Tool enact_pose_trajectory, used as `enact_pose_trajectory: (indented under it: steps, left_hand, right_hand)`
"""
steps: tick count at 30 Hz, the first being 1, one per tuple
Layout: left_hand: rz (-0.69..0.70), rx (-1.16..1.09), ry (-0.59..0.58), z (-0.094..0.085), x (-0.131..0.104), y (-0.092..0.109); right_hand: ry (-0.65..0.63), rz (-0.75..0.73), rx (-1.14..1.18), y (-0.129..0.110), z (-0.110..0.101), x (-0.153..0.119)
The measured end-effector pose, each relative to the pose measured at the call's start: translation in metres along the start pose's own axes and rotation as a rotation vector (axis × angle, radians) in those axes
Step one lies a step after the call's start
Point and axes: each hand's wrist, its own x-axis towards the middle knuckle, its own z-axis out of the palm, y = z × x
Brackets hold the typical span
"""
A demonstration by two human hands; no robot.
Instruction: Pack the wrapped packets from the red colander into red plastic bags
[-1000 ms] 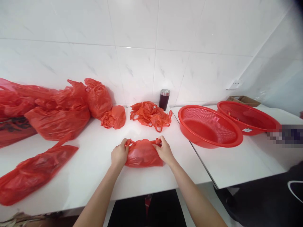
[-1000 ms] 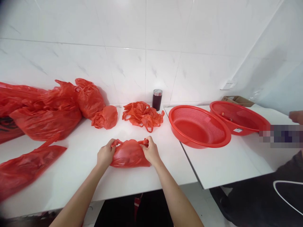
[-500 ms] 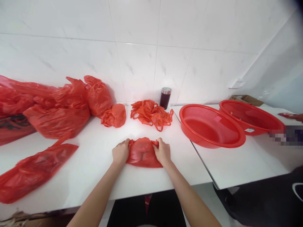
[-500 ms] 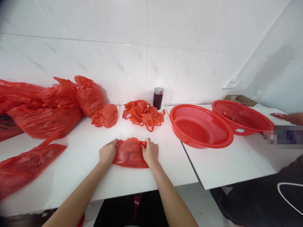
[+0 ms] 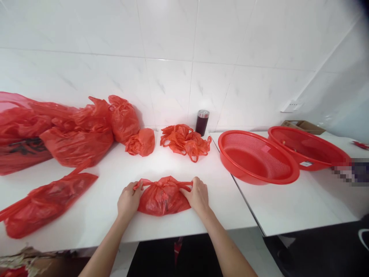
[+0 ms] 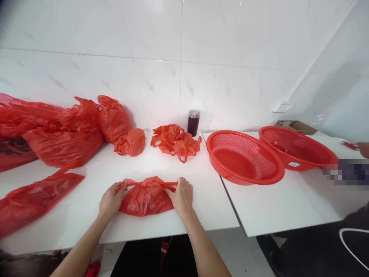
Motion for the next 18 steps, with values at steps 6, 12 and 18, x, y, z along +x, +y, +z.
enact_pose_trajectory:
  steps: [6,12,18]
  left_hand:
    - [0.137,-0.126,0.159,-0.029,-0.005,0.041]
    - [0.459,0.059,-0.425,-0.031,0.019,0.103]
    - [0.346,-0.014,-0.493,-0.12,0.075,0.069]
  right_hand:
    - [0.003,0.063,0.344,0.01,0.001,0.002]
    - [0.114,0.273,0.765,0.02,-0.005,0.005]
    - [0.019,0.388,0.806,0.024,-0.013,0.004]
